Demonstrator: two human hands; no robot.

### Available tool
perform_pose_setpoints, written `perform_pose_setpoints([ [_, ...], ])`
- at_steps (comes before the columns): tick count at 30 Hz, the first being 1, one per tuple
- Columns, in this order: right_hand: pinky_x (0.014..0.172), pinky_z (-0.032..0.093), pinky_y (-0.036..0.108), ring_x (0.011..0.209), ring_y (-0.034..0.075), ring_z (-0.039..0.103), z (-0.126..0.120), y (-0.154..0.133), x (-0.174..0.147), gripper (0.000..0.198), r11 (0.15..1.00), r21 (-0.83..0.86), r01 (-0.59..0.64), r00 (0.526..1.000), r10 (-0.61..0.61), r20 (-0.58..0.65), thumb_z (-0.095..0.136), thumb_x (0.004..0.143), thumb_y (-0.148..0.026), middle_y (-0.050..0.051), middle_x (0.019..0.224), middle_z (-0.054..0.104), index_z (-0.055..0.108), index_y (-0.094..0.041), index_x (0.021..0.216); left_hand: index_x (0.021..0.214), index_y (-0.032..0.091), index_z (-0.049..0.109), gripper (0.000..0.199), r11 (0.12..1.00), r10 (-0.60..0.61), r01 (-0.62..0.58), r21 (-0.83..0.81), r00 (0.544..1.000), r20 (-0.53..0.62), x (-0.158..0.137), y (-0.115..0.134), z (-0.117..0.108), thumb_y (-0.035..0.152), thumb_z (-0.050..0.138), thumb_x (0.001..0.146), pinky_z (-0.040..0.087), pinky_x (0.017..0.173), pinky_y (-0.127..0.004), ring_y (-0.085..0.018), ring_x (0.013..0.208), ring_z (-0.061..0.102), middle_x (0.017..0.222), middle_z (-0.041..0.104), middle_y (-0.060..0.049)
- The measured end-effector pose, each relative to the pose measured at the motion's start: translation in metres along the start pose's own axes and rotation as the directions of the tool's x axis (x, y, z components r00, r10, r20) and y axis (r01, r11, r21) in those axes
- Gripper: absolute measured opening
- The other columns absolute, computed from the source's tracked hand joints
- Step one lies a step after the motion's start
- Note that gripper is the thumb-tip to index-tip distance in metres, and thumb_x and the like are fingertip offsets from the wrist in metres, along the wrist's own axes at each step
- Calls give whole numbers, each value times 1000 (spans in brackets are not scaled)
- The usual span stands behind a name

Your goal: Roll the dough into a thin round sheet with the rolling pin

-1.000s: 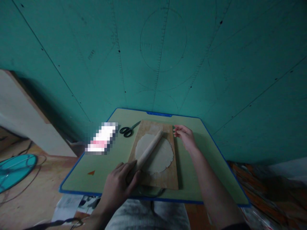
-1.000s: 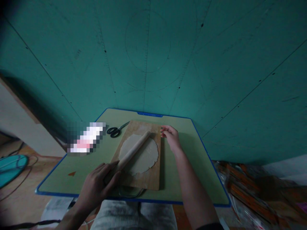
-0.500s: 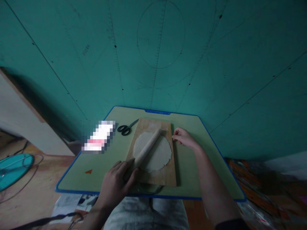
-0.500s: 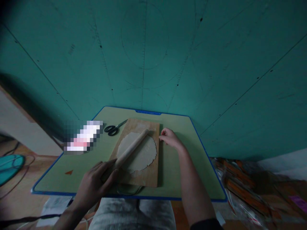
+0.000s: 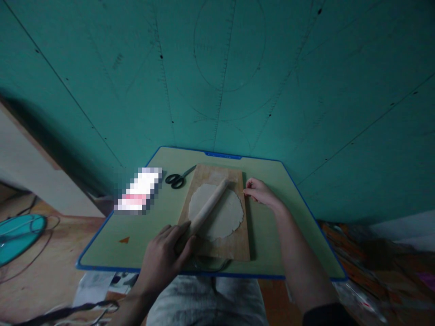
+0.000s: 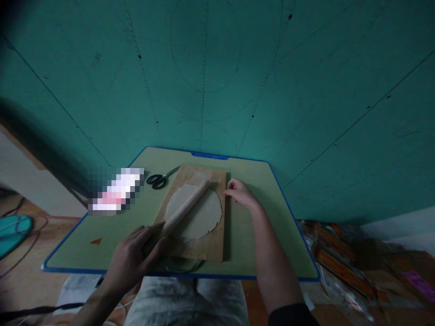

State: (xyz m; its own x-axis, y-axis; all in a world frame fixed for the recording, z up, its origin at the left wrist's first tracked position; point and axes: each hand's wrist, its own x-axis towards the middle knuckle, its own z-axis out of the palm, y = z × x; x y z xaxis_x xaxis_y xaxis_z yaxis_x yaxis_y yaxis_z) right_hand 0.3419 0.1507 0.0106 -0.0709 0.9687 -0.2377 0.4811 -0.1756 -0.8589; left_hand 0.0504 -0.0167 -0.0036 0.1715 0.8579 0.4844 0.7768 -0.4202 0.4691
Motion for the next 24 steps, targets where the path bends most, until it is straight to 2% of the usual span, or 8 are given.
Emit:
perform_pose_setpoints([
  [10, 36, 22, 20, 36, 7, 35, -2, -1, -1, 20, 1000, 0, -5, 1000, 5, 26, 66, 68, -17, -10, 46, 47, 47, -24, 67, 106, 17, 71, 36, 999, -46, 47, -7, 998, 31, -1, -3, 1, 44, 49, 96, 55, 60, -29, -19, 68, 67, 77, 71, -6],
  [17, 35, 22, 20, 36, 7, 35, -2, -1, -1, 19, 1000, -4, -6, 1000, 7, 23, 65, 69, -16, -10, 47, 47, 48, -24, 68, 106, 14, 70, 34, 1000, 6, -6, -6, 1000, -10, 0, -2, 1, 41, 50, 96, 54, 58, -29, -19, 65, 66, 74, 69, -5],
  [24, 33, 20, 20, 34, 6, 35, -2, -4, -1, 19, 1000, -24, -18, 999, 18, 31, 63, 72, -15, -11, 46, 46, 47, -24, 68, 105, 15, 70, 35, 1000, -10, 10, 0, 1000, 14, -1, -2, 0, 42, 48, 97, 53, 58, -29, -19, 66, 66, 75, 69, -5],
])
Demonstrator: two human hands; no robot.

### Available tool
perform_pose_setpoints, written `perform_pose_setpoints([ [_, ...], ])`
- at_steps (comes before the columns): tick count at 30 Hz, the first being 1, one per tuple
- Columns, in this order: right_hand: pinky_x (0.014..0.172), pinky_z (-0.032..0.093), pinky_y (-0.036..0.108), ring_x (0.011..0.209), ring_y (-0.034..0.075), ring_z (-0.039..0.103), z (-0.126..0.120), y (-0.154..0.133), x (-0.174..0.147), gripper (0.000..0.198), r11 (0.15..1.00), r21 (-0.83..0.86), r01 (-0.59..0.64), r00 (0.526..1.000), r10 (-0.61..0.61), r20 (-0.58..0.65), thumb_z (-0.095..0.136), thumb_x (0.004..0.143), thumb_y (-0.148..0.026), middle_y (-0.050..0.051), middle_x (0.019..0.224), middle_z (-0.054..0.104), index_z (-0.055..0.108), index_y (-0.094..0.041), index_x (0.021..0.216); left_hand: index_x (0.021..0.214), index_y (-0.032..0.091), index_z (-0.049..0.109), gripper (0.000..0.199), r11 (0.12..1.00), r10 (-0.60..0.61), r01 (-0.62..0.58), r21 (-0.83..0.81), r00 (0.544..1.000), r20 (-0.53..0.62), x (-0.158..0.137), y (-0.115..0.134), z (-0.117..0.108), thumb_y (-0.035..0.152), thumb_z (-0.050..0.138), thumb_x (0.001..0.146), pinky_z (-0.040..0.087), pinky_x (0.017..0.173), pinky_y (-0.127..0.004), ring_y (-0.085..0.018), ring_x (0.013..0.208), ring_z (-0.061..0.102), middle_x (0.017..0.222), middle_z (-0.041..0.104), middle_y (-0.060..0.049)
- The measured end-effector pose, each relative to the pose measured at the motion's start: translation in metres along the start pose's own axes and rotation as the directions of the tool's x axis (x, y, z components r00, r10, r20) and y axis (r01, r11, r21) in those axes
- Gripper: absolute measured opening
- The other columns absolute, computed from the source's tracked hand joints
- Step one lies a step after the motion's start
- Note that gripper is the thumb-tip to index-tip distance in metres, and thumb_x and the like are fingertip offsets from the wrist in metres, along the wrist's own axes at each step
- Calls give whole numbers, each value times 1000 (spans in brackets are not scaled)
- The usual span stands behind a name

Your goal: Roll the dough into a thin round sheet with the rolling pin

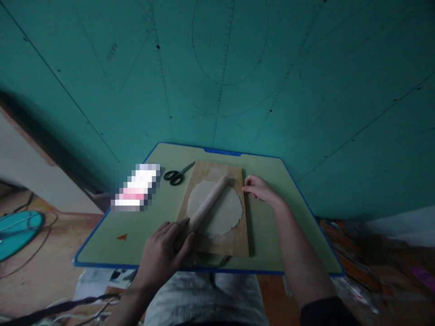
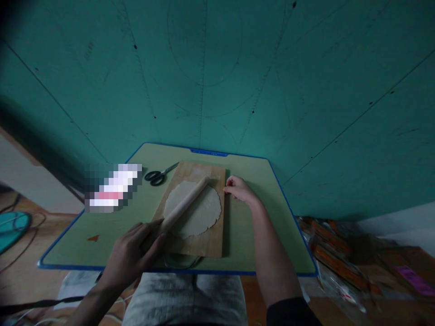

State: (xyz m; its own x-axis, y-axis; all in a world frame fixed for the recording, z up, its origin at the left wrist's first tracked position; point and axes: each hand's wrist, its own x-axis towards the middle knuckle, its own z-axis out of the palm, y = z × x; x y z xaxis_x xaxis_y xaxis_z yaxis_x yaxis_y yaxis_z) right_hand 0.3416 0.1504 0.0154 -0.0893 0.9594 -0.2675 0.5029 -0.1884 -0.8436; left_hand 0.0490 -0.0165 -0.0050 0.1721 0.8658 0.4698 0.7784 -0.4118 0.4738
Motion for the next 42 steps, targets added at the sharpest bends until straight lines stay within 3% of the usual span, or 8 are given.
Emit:
perform_pose_setpoints([
  [8, 33, 17, 19, 31, 7, 36, -3, 0, 7, 22, 996, -64, -54, 995, 59, 79, 66, 74, -15, -12, 42, 45, 46, -24, 72, 108, 13, 69, 36, 1000, 10, -10, 2, 1000, -7, 0, -1, 1, 42, 50, 97, 53, 58, -29, -20, 68, 67, 77, 70, -5],
  [17, 34, 21, 16, 31, 5, 38, -5, -15, 14, 26, 983, -163, -81, 976, 112, 188, 63, 79, -7, -11, 40, 47, 45, -22, 69, 107, 12, 69, 38, 999, 40, -39, 37, 999, -12, 1, 1, 0, 42, 48, 98, 52, 59, -28, -19, 68, 67, 77, 71, -6],
  [27, 36, 27, 17, 36, 6, 44, -9, -9, 6, 22, 994, -87, -68, 977, 84, 195, 57, 86, -9, -10, 46, 50, 45, -23, 74, 106, 12, 70, 40, 999, 10, -11, 41, 1000, 6, 0, -1, 1, 44, 47, 98, 51, 58, -29, -20, 68, 67, 76, 70, -6],
  [42, 36, 29, 16, 36, 6, 45, -10, 0, 12, 22, 999, -35, -34, 973, 41, 228, 65, 79, -12, -11, 45, 50, 46, -23, 73, 109, 15, 70, 41, 1000, -14, 14, 24, 1000, 5, -1, -2, 2, 46, 46, 98, 52, 58, -28, -19, 68, 68, 77, 70, -5],
])
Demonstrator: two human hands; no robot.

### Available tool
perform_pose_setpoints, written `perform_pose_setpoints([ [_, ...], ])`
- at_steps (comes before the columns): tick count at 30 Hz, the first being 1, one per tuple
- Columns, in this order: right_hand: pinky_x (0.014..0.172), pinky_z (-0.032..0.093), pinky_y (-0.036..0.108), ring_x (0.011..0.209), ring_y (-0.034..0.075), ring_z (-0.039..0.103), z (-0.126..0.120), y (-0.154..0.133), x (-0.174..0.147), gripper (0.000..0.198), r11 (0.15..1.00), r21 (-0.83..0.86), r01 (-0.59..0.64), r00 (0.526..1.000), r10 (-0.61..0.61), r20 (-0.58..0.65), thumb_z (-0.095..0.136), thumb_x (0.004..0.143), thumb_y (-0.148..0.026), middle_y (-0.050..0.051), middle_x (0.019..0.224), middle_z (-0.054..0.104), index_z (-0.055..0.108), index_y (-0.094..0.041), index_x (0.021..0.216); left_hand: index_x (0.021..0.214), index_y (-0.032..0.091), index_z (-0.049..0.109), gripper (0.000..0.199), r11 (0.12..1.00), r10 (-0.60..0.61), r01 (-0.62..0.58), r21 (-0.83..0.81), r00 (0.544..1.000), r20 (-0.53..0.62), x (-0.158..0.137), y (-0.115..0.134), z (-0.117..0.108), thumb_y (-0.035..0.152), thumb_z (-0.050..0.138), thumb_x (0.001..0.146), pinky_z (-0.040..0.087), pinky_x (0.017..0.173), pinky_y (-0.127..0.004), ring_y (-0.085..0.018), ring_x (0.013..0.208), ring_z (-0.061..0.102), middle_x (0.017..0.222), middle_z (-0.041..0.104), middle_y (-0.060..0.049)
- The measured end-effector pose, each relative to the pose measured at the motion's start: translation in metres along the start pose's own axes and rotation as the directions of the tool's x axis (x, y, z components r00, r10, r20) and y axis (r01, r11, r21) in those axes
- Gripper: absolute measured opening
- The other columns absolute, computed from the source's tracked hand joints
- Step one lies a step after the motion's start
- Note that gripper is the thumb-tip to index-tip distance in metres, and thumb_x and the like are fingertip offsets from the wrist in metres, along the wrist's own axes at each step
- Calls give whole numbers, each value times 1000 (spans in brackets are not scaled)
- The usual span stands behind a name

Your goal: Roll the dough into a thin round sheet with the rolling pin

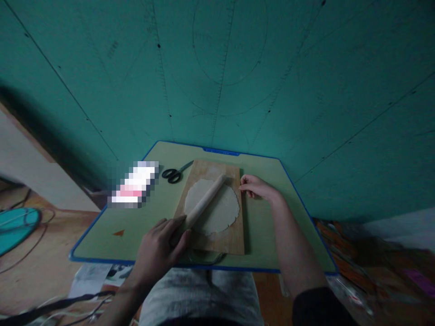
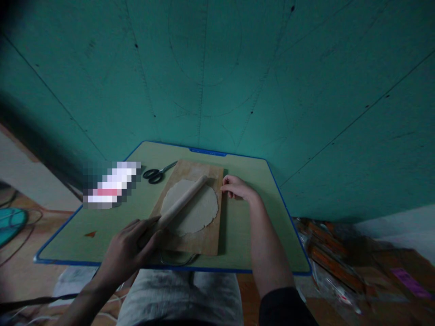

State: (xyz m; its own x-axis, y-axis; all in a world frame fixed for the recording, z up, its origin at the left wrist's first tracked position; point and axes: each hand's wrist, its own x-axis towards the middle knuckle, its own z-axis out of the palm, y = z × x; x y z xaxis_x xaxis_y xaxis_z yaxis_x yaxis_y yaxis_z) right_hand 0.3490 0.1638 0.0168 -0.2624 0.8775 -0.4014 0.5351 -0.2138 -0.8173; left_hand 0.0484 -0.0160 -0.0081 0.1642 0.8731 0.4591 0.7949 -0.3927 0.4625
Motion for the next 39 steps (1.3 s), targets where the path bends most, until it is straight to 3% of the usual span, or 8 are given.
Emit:
perform_pose_setpoints([
  [9, 34, 27, 16, 34, 6, 42, 1, 2, -1, 18, 1000, -7, -4, 1000, 4, 4, 61, 81, -14, -12, 44, 47, 47, -23, 76, 105, 14, 70, 38, 999, 32, -32, -8, 999, -33, 2, 2, -1, 44, 48, 97, 52, 54, -27, -19, 64, 67, 72, 69, -5],
  [16, 34, 26, 14, 34, 6, 44, 1, 0, -2, 19, 1000, -14, -2, 1000, 2, 11, 68, 79, -20, -11, 45, 50, 49, -23, 79, 106, 15, 71, 39, 1000, -10, 10, -9, 1000, -9, 2, 2, -1, 45, 46, 97, 54, 57, -28, -19, 66, 68, 76, 71, -6],
  [23, 32, 25, 15, 34, 5, 44, 3, -2, 1, 20, 999, -25, -21, 1000, 21, 5, 65, 81, -16, -11, 45, 49, 46, -23, 76, 107, 15, 71, 38, 1000, -12, 12, -17, 1000, -7, 1, 2, -2, 45, 49, 97, 54, 58, -28, -19, 66, 68, 76, 70, -6],
  [34, 34, 25, 15, 34, 7, 46, -1, -13, 4, 23, 983, -144, -111, 992, 118, 41, 59, 85, -12, -10, 43, 52, 42, -24, 75, 105, 14, 70, 39, 1000, 19, -19, 2, 1000, -20, 2, 2, -1, 45, 48, 98, 52, 57, -28, -19, 65, 68, 74, 70, -5],
  [39, 35, 30, 14, 34, 7, 50, -5, -23, 15, 24, 959, -230, -164, 978, 188, 86, 64, 80, -9, -6, 45, 58, 45, -22, 72, 105, 15, 70, 39, 1000, 17, -17, 0, 1000, -14, 1, 1, 0, 45, 46, 98, 53, 57, -28, -19, 66, 68, 74, 71, -5],
])
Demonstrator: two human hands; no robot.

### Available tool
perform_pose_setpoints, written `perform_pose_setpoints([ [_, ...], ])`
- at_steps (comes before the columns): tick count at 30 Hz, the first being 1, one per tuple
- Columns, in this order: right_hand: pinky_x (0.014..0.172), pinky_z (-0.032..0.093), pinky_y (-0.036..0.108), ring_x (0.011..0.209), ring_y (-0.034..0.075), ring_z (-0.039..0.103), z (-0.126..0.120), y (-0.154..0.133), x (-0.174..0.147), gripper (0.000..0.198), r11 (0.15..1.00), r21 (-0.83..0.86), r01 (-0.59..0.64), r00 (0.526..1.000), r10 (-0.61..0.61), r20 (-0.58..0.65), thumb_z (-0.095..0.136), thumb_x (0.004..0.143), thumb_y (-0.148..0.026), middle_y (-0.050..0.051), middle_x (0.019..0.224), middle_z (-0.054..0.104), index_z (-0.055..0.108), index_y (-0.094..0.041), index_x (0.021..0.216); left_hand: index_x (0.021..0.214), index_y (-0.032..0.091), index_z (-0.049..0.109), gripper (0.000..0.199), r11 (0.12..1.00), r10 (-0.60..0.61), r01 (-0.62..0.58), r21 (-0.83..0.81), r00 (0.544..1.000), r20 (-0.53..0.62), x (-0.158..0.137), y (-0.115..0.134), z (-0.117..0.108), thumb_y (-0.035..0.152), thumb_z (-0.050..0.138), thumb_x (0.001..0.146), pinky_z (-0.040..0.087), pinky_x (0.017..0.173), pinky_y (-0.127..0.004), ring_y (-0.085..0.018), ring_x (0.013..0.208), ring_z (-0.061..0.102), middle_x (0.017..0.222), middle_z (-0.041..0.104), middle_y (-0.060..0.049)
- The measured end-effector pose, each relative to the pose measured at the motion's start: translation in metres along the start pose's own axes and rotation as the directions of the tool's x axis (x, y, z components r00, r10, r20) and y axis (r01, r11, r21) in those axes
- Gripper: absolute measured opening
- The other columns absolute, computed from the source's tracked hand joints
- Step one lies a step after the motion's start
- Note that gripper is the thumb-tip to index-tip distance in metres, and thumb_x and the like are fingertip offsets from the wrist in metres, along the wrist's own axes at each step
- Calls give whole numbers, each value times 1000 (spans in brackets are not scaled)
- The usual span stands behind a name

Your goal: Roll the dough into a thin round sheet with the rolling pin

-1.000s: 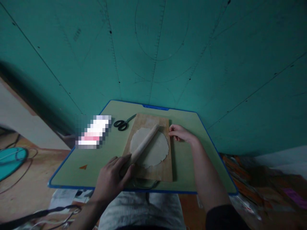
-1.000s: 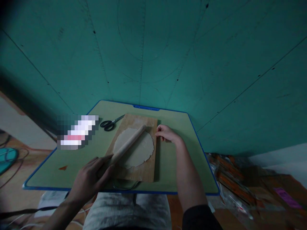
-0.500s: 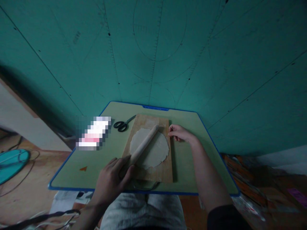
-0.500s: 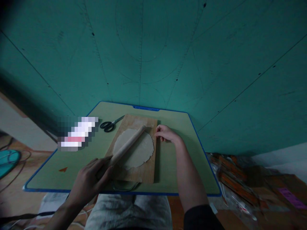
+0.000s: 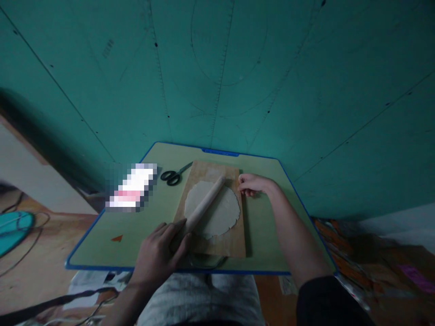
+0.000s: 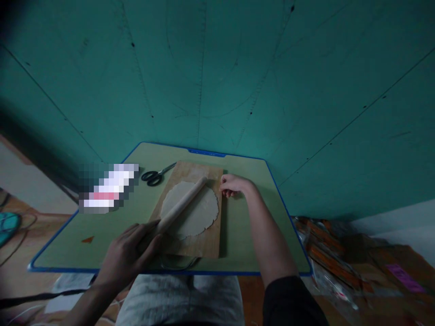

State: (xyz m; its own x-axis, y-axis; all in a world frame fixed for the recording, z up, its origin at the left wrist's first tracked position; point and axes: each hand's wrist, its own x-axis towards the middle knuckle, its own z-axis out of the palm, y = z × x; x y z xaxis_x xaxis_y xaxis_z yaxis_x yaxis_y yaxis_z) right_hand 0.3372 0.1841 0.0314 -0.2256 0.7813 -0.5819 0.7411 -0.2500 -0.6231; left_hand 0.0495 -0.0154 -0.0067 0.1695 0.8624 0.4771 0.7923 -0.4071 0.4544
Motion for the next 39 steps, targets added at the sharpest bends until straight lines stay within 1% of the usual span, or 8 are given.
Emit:
perform_pose_setpoints([
  [5, 36, 36, 14, 35, 9, 54, -3, -7, 5, 25, 999, -25, -33, 999, 33, 21, 69, 76, -9, -4, 45, 60, 49, -22, 71, 107, 16, 70, 40, 999, -39, 40, -20, 999, 24, -1, -1, 0, 47, 47, 97, 54, 59, -30, -21, 69, 68, 78, 72, -6],
  [10, 37, 39, 14, 39, 9, 58, 4, 0, 1, 25, 998, 62, -4, 999, 6, -33, 73, 77, -17, -6, 47, 60, 48, -22, 76, 108, 17, 71, 42, 997, -72, 73, -19, 997, 29, -2, -2, 1, 49, 47, 96, 55, 62, -30, -21, 71, 69, 81, 73, -7],
  [15, 37, 39, 12, 40, 7, 58, 15, 15, -8, 20, 978, 196, 77, 984, -44, -170, 67, 84, -21, -8, 54, 59, 47, -23, 80, 106, 15, 72, 44, 999, -47, 47, -7, 999, 5, 0, -2, 1, 49, 46, 96, 55, 58, -30, -21, 69, 70, 79, 73, -7],
  [21, 36, 35, 12, 40, 3, 52, 18, 28, -18, 10, 923, 317, 216, 953, -128, -276, 53, 88, -13, -6, 67, 64, 52, -21, 83, 105, 16, 72, 42, 998, -51, 52, -22, 999, 9, 0, -2, 0, 48, 47, 96, 56, 59, -30, -21, 68, 70, 79, 73, -7],
  [24, 37, 35, 13, 40, 3, 52, 18, 30, -21, 9, 902, 350, 254, 949, -162, -271, 53, 87, -12, -5, 68, 65, 54, -20, 81, 106, 18, 73, 42, 997, -74, 75, -26, 997, 19, -1, -2, 0, 50, 48, 96, 56, 61, -29, -21, 70, 70, 81, 74, -7],
  [28, 37, 36, 14, 41, 5, 53, 20, 31, -21, 6, 879, 382, 284, 949, -200, -244, 60, 85, -21, -3, 68, 68, 57, -19, 80, 106, 17, 72, 43, 998, -61, 62, -33, 998, 17, -1, -1, 0, 51, 47, 96, 56, 61, -29, -20, 70, 71, 80, 74, -7],
  [31, 38, 37, 15, 42, 6, 53, 21, 31, -22, 10, 864, 404, 301, 948, -222, -230, 62, 85, -27, -2, 68, 68, 58, -19, 80, 106, 17, 72, 43, 998, -51, 51, -33, 999, 8, -1, -2, -1, 50, 48, 96, 55, 60, -29, -20, 69, 70, 80, 73, -6],
  [39, 37, 34, 16, 40, 5, 52, 25, 30, -24, 15, 839, 436, 325, 944, -258, -207, 62, 85, -30, -3, 69, 67, 57, -18, 78, 106, 16, 72, 43, 998, -56, 57, -23, 998, 10, -2, -3, 0, 50, 47, 96, 55, 60, -29, -20, 68, 70, 79, 72, -7],
])
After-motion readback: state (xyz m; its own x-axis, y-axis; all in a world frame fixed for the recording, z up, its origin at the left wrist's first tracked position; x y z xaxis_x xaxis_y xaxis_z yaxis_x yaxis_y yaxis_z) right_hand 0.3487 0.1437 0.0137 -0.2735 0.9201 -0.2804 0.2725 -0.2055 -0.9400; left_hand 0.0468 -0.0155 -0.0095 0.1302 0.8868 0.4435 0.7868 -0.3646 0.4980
